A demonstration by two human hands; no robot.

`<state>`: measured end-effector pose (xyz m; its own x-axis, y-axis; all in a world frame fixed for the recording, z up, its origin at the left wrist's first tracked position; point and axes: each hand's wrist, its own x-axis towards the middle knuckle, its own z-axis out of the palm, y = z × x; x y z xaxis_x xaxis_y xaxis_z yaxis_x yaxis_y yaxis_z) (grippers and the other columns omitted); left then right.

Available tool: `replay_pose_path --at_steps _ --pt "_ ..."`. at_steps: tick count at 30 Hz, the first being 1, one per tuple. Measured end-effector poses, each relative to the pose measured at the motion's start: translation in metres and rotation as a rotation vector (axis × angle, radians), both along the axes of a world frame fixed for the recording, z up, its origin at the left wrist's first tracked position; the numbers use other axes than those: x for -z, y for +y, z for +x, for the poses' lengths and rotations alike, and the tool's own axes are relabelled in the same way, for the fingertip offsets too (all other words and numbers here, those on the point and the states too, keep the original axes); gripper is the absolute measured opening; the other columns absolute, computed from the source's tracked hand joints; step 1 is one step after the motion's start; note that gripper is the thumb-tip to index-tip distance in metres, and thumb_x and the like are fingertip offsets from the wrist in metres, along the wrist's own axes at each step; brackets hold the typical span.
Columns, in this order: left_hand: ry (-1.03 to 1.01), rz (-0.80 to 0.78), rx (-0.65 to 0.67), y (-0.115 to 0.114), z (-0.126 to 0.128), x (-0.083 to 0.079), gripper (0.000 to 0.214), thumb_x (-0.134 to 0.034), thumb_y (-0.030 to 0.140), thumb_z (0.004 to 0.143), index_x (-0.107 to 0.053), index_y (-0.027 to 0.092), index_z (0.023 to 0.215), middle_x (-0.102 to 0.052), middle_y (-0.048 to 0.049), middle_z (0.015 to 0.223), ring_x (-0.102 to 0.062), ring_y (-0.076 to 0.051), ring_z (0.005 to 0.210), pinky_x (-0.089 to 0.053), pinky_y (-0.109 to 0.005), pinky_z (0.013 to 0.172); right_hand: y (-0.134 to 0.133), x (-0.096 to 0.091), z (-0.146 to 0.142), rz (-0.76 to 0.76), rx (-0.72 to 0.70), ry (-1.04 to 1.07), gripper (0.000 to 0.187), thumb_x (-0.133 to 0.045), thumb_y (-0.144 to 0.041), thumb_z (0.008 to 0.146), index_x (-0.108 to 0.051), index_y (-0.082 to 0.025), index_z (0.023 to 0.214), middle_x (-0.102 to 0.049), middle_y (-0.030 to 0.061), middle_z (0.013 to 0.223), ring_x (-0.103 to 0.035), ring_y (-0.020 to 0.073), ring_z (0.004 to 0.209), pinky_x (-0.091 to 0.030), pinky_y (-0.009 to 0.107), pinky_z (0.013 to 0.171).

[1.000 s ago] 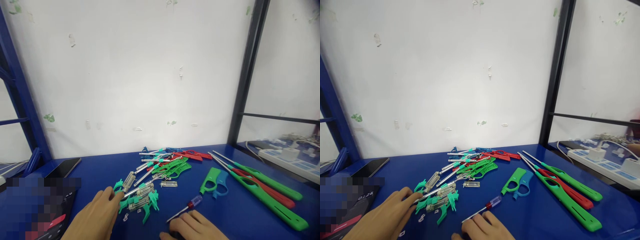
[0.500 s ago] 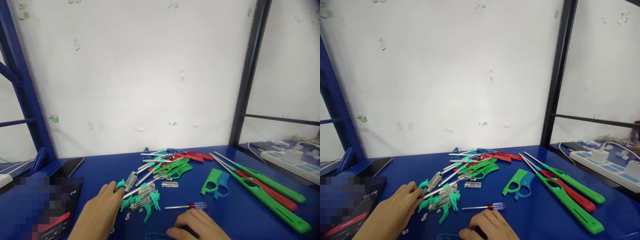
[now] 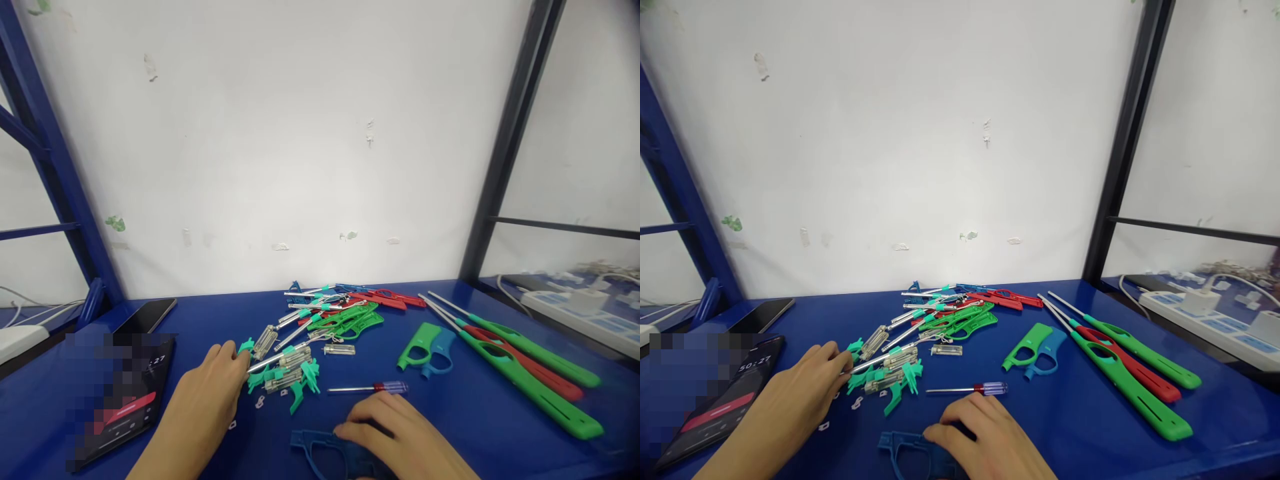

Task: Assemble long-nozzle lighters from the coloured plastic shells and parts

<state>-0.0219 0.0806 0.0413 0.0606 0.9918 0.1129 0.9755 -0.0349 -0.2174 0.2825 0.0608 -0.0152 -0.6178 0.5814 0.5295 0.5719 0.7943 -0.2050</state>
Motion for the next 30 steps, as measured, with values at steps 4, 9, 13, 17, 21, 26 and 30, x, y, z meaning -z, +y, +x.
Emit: replay_pose_path --at_steps 4,9,13,17,21,26,30 --pt "0.008 0.035 -0.016 -0.002 0.0 -0.002 0.037 -0.035 0.0 0.097 -0.068 0.017 0.107 -0.067 -0.0104 0.102 -0.069 -0.028 0.099 -0.049 -0.033 0.067 -0.005 -0.005 0.0 -0.057 0.006 0.005 0.041 -0.078 -0.05 0.094 -0.07 -0.041 0.132 -0.079 -0.0023 0.117 -0.077 0.0224 0.103 -0.062 0.033 0.098" --pt "-0.013 0.087 -0.04 -0.008 0.002 -0.006 0.036 -0.034 -0.002 0.093 -0.062 0.017 0.104 -0.066 -0.009 0.103 -0.071 -0.026 0.087 -0.044 -0.033 0.063 -0.01 -0.01 0.001 -0.089 0.015 0.003 0.041 -0.08 -0.046 0.094 -0.07 -0.041 0.134 -0.079 -0.0022 0.12 -0.077 0.023 0.107 -0.062 0.034 0.101" --pt "-0.046 0.114 -0.044 -0.012 0.002 -0.012 0.039 -0.028 0.001 0.098 -0.061 0.019 0.107 -0.067 -0.0076 0.104 -0.072 -0.025 0.089 -0.044 -0.033 0.065 -0.011 -0.011 0.001 -0.088 0.029 0.003 0.04 -0.079 -0.046 0.094 -0.071 -0.04 0.133 -0.079 -0.0019 0.121 -0.077 0.0225 0.107 -0.062 0.033 0.102" --pt "-0.155 0.138 0.003 -0.014 -0.001 -0.018 0.039 -0.022 0.018 0.107 -0.061 0.022 0.112 -0.068 -0.0073 0.107 -0.072 -0.023 0.086 -0.047 -0.033 0.068 -0.012 -0.01 0.001 -0.112 0.023 0.039 0.04 -0.079 -0.045 0.095 -0.07 -0.04 0.133 -0.078 -0.0017 0.123 -0.075 0.0232 0.114 -0.059 0.034 0.108" --pt "-0.33 0.248 0.121 -0.021 -0.002 -0.019 0.038 -0.024 0.029 0.107 -0.062 0.024 0.107 -0.071 -0.0062 0.106 -0.074 -0.022 0.083 -0.05 -0.032 0.067 -0.011 -0.006 0.005 -0.174 0.125 0.266 0.034 -0.075 -0.048 0.097 -0.067 -0.035 0.127 -0.075 0.0046 0.123 -0.074 0.0265 0.111 -0.062 0.037 0.1" --pt "-0.411 0.368 0.251 -0.05 -0.011 0.002 0.029 -0.033 0.026 0.105 -0.062 0.027 0.107 -0.073 -0.0019 0.102 -0.075 -0.017 0.077 -0.055 -0.025 0.067 -0.007 0.001 0.013 -0.247 0.202 0.727 0.051 -0.066 -0.055 0.101 -0.045 -0.033 0.141 -0.072 0.0076 0.118 -0.074 0.0221 0.096 -0.064 0.032 0.085" --pt "-0.398 0.302 0.219 -0.077 -0.03 0.035 0.022 -0.044 0.031 0.107 -0.061 0.03 0.12 -0.075 0.0 0.116 -0.078 -0.018 0.1 -0.059 -0.021 0.084 -0.012 -0.002 0.015 -0.39 0.093 0.662 0.071 -0.073 -0.055 0.096 -0.037 -0.039 0.156 -0.068 0.0077 0.136 -0.073 0.0231 0.108 -0.062 0.036 0.094"
